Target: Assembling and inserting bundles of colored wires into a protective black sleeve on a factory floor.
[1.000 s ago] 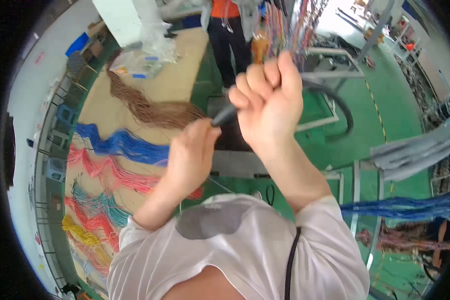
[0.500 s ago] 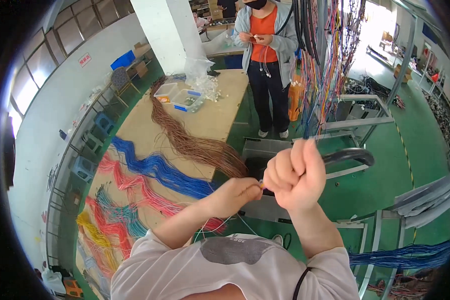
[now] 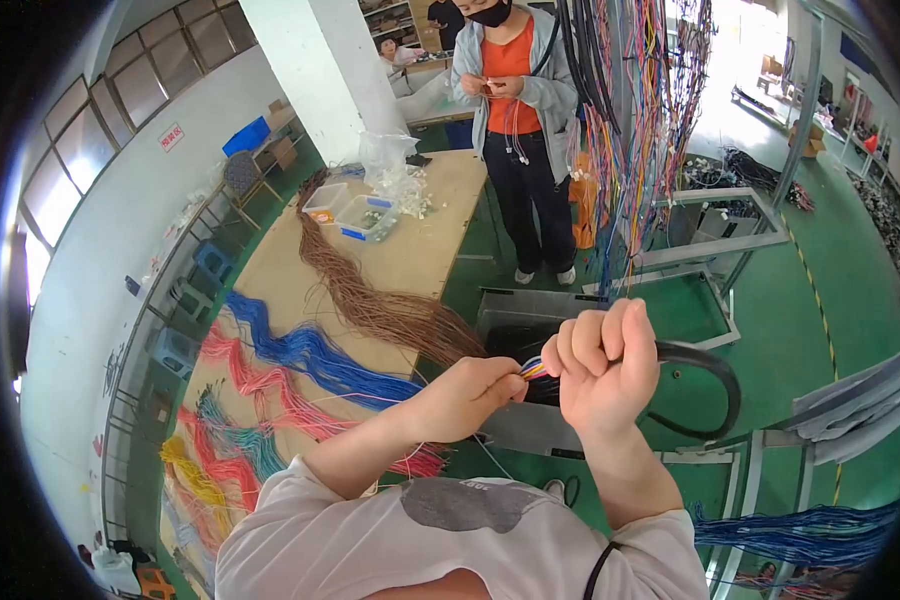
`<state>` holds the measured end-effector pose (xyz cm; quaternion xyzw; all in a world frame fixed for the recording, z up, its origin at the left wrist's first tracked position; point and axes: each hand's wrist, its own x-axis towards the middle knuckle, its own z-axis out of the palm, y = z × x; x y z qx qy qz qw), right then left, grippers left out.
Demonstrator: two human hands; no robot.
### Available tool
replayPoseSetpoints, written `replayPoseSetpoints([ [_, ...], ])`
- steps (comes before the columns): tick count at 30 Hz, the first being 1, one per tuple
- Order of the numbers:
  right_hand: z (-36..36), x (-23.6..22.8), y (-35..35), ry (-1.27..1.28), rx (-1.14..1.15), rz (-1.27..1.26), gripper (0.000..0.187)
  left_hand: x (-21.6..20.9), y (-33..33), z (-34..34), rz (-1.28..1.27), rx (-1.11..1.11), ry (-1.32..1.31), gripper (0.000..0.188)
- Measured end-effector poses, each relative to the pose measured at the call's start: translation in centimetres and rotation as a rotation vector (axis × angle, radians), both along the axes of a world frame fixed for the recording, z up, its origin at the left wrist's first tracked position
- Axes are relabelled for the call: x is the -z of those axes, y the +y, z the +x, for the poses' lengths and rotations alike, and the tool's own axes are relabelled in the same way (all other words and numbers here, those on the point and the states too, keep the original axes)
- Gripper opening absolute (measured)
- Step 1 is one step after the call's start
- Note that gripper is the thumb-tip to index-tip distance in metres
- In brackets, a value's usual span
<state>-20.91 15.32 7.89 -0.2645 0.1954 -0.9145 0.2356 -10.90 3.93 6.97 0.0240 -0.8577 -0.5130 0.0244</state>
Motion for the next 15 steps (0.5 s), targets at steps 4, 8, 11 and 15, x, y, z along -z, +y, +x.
replayPoseSetpoints([
  [4, -1.7, 0.1, -1.0, -0.265, -0.205, 0.106, 0.038, -0.4, -0.6, 0.1, 0.006, 0.007, 0.017, 0.022],
  [8, 0.9, 1.1, -2.9, -0.144, -0.194, 0.194, 0.04, 0.9, -0.7, 0.0, 0.051, -0.011, 0.184, 0.023],
  [11, -0.6, 0.4, -3.0, -0.185, -0.343, 0.2, 0.04, 0.5, -1.4, 0.6, 0.113, -0.046, 0.063, 0.024],
  [15, -0.5, 0.1, -3.4, -0.158, -0.371, 0.126, 0.04, 0.5, -2.7, 1.6, 0.147, -0.017, -0.152, 0.026],
])
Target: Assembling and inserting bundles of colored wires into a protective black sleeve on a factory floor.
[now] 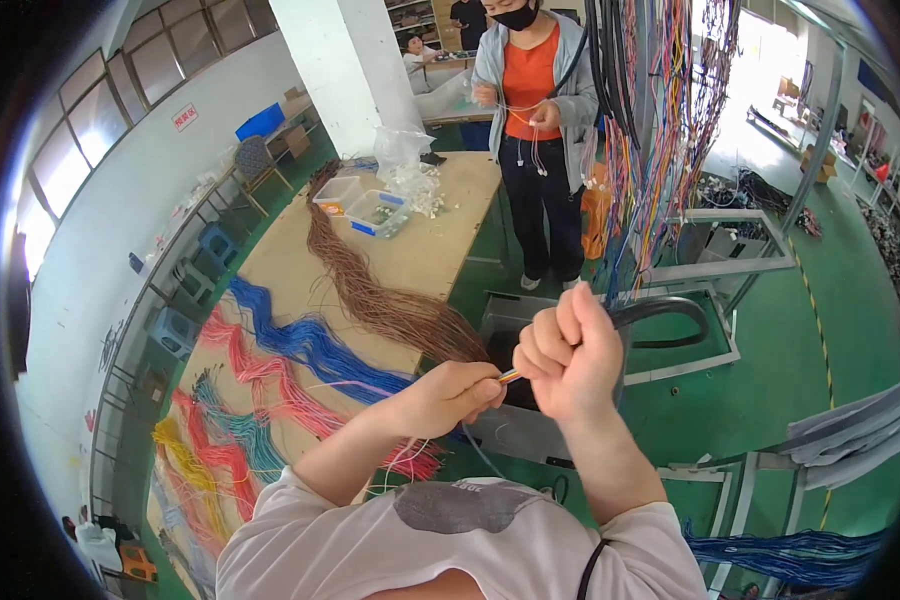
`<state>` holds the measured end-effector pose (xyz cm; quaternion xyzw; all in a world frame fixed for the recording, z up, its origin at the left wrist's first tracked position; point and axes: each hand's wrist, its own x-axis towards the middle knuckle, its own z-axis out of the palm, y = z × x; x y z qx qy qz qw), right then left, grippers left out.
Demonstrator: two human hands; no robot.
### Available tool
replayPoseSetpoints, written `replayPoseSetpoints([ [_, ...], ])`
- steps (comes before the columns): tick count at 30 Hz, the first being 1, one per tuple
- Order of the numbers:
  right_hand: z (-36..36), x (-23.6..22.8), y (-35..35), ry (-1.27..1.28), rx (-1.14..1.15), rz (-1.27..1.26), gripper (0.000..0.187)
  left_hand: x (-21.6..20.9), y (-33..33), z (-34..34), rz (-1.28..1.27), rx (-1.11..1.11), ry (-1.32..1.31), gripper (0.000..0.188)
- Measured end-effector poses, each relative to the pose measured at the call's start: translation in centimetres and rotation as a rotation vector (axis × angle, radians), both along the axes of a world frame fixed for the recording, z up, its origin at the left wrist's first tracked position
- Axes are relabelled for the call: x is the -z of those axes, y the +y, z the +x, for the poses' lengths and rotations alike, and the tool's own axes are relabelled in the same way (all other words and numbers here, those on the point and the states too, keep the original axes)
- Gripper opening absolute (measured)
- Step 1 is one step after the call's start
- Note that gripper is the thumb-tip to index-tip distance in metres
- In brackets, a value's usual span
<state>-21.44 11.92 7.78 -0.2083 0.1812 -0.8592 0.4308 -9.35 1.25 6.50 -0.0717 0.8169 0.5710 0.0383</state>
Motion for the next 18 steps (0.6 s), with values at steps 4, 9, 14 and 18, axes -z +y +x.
replayPoseSetpoints([
  [4, 2.5, 2.6, -2.0, 0.05, -0.07, 0.002, 0.036, 0.7, -0.2, 0.9, 0.133, -0.044, 0.108, 0.026],
  [9, 5.6, 4.7, -3.8, 0.432, 0.2, -0.115, 0.017, 1.9, -2.4, 3.0, 0.873, -0.098, 0.002, 0.026],
  [14, 3.8, 3.8, -1.6, 0.235, 0.14, 0.193, 0.026, 1.9, -2.9, 1.5, 0.222, 0.252, -0.139, 0.027],
  [18, 0.9, 1.6, 3.0, 0.167, 0.149, 0.033, 0.03, 0.3, 0.4, -1.7, 0.298, 0.316, -0.168, 0.02],
])
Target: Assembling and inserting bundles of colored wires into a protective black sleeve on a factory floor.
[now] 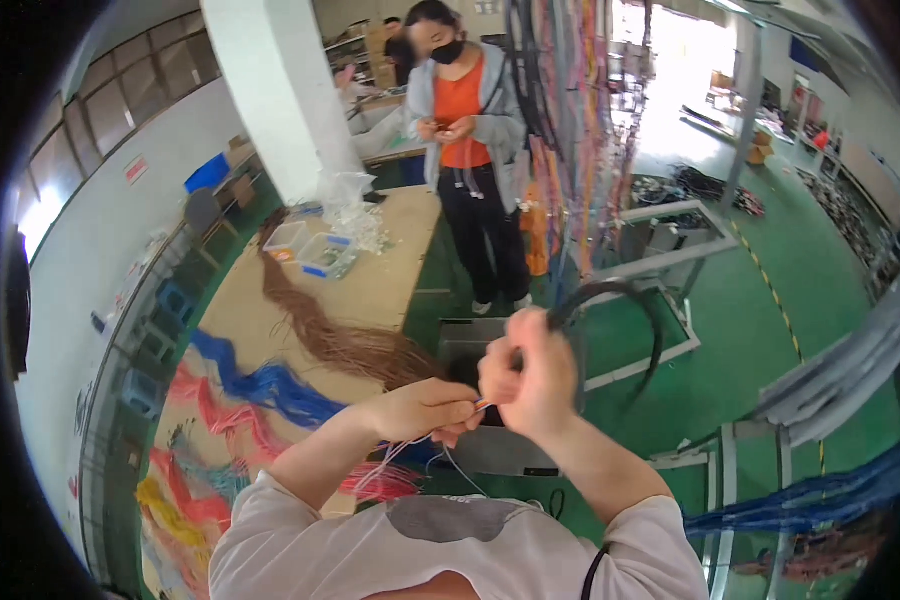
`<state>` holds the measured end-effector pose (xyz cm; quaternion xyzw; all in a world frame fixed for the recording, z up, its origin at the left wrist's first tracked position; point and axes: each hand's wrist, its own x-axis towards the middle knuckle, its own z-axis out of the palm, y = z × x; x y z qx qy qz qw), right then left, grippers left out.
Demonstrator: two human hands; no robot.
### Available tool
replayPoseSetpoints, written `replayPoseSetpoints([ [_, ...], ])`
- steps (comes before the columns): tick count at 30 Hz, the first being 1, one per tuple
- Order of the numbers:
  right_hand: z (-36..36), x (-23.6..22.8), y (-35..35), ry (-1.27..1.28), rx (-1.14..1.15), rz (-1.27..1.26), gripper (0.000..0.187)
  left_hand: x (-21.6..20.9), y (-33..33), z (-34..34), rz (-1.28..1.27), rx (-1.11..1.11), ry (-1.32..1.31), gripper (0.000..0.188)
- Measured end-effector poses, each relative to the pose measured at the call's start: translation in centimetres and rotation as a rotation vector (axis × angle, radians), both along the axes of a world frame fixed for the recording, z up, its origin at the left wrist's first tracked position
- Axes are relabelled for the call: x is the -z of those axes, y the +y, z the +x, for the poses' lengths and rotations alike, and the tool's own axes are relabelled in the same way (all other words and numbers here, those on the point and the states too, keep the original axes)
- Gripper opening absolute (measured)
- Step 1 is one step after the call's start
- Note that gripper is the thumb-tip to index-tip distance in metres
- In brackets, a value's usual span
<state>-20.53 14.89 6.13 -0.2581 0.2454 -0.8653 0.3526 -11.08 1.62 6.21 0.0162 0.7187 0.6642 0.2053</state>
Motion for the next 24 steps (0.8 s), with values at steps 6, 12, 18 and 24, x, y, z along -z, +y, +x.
replayPoseSetpoints([
  [6, -3.8, -9.3, 11.2, 0.19, 0.229, -0.224, 0.031, -7.8, 10.6, -5.3, -0.223, 0.078, 0.637, 0.024],
  [12, -7.2, -9.3, 11.1, -0.07, 0.135, -0.363, 0.033, -6.5, 8.5, -6.6, -0.354, 0.002, 0.608, 0.026],
  [18, -1.8, -3.8, 2.0, -0.052, 0.175, -0.068, 0.037, -3.6, 4.1, -4.0, -0.043, -0.145, 0.201, 0.022],
  [24, -3.3, -5.1, 0.1, -0.507, 0.037, -0.182, 0.036, 1.3, 0.5, 0.8, 0.019, -0.237, 0.281, 0.028],
])
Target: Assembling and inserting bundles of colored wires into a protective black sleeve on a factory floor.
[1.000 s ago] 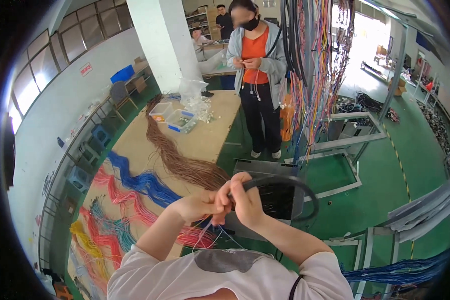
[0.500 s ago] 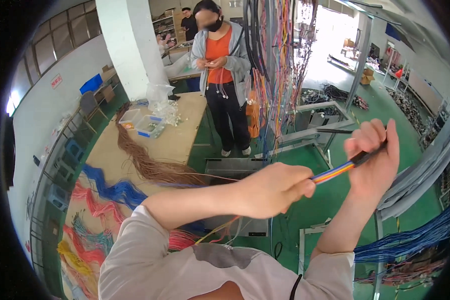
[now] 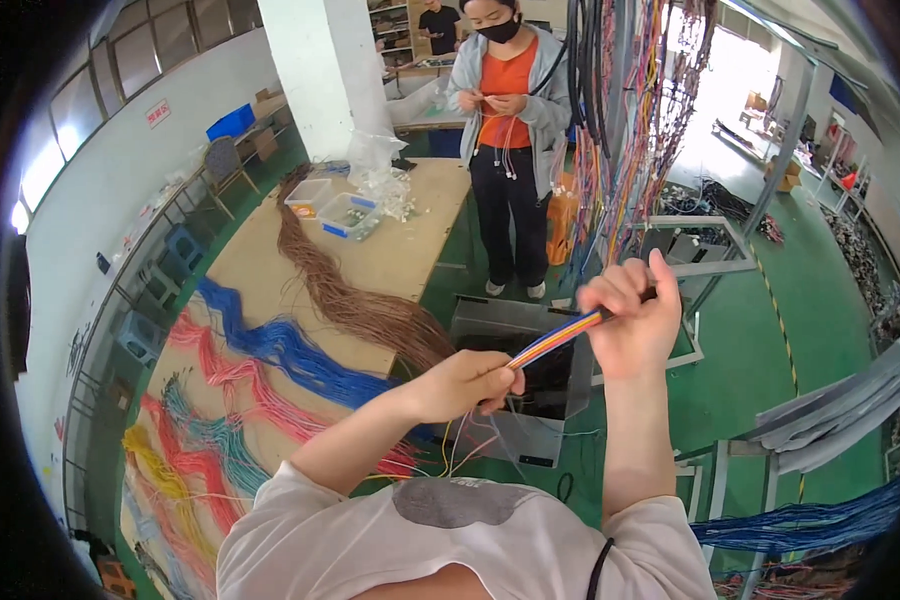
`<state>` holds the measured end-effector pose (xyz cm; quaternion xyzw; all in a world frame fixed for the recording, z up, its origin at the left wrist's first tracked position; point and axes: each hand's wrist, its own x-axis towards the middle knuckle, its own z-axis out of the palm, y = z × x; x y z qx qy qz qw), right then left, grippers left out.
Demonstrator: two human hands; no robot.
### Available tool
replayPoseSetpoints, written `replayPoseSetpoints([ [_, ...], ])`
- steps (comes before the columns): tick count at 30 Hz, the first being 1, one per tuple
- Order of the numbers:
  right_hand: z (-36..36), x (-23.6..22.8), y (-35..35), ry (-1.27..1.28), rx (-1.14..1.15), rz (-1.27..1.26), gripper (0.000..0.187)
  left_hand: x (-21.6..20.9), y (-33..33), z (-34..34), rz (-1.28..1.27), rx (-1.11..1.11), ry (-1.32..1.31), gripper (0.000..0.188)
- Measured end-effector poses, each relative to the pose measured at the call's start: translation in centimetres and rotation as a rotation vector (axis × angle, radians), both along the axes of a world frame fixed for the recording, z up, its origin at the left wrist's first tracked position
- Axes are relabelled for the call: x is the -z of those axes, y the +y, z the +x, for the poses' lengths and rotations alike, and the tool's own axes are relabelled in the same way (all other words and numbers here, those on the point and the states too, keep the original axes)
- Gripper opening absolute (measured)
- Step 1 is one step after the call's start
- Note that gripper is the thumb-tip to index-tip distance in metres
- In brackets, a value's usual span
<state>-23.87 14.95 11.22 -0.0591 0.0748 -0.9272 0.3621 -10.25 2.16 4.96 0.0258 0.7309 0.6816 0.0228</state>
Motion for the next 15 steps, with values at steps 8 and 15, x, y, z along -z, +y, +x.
replayPoseSetpoints([
  [8, 1.9, 1.9, -2.4, 0.411, 0.005, 0.179, 0.038, 0.0, -1.0, 2.3, -0.378, -0.166, 0.042, 0.024],
  [15, 3.8, 1.9, -3.7, 0.398, -0.098, 0.244, 0.038, -0.3, -0.4, 2.3, 0.195, -0.254, 0.022, 0.033],
])
